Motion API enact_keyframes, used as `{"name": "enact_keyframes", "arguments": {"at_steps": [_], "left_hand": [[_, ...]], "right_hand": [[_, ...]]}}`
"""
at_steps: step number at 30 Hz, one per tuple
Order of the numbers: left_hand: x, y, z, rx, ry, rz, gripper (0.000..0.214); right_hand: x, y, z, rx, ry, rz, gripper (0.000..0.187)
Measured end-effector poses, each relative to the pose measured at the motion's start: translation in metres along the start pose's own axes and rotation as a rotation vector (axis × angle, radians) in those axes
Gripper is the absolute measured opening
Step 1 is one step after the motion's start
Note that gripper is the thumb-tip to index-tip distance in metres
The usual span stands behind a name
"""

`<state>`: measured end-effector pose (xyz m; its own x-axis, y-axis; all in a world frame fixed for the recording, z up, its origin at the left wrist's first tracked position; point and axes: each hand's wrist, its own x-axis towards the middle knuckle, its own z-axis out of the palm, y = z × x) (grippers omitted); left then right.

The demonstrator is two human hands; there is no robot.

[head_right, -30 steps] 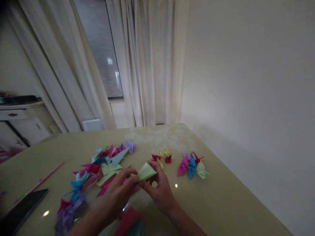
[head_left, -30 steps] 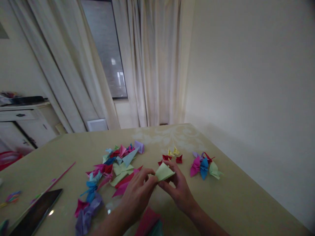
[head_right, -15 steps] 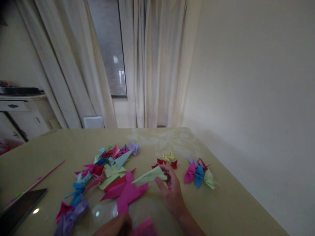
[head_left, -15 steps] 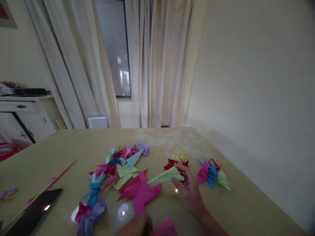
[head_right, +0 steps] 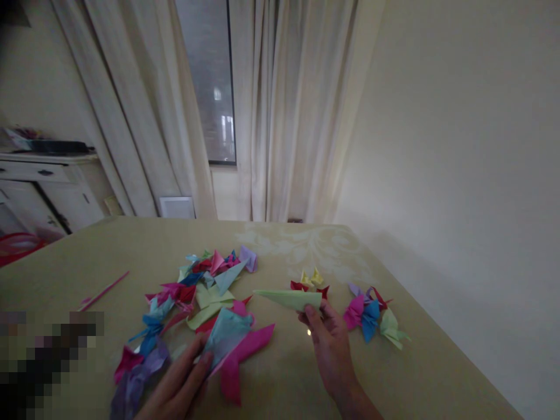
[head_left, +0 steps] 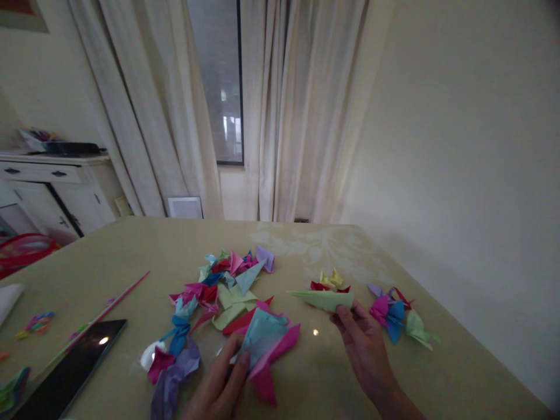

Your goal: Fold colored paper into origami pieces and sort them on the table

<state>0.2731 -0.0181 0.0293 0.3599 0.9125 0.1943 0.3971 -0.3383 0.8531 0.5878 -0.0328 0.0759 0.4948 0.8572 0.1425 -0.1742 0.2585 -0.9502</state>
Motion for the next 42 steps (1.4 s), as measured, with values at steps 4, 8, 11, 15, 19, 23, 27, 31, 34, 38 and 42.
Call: {"name": "enact_keyframes", "arguments": {"at_steps": [4, 8, 11, 15, 19, 23, 27, 31, 34, 38, 42], "left_hand": [[0.011, 0.025, -0.008, -0.056, -0.018, 0.003, 0.048], [0.004, 0.019, -0.002, 0.022, -0.002, -0.021, 0.050], [-0.011, 0.009, 0.001, 0.062, 0.009, -0.119, 0.051], [-0.022, 0.005, 0.002, 0.096, -0.044, -0.133, 0.053], [-0.018, 0.012, 0.009, 0.126, -0.098, -0.059, 0.054], [-0.009, 0.015, 0.017, 0.108, -0.112, 0.014, 0.053], [-0.002, 0.010, 0.025, 0.050, -0.123, 0.035, 0.059], [0.000, 0.001, 0.032, 0.012, -0.110, 0.024, 0.065], [0.001, 0.000, 0.031, -0.003, -0.048, 0.010, 0.064], [0.009, 0.006, 0.021, -0.036, 0.049, 0.005, 0.059], [0.018, 0.004, 0.015, -0.056, 0.104, -0.119, 0.052]], "right_hand": [[-0.010, -0.010, 0.002, -0.012, -0.106, -0.064, 0.036], [-0.019, -0.018, 0.004, -0.211, -0.333, -0.136, 0.033], [-0.024, -0.020, 0.008, -0.384, -0.470, -0.229, 0.027], [-0.031, -0.016, 0.014, -0.507, -0.574, -0.254, 0.018], [-0.039, -0.006, 0.016, -0.609, -0.564, -0.348, 0.011], [-0.041, 0.001, 0.017, -0.685, -0.561, -0.460, 0.017], [-0.038, -0.002, 0.016, -0.640, -0.580, -0.466, 0.028], [-0.034, -0.003, 0.010, -0.578, -0.507, -0.452, 0.034], [-0.021, 0.000, 0.015, -0.590, -0.370, -0.436, 0.033], [0.027, 0.014, 0.056, -0.735, -0.447, -0.351, 0.030], [0.092, 0.043, 0.119, -0.817, -0.434, -0.321, 0.025]]}}
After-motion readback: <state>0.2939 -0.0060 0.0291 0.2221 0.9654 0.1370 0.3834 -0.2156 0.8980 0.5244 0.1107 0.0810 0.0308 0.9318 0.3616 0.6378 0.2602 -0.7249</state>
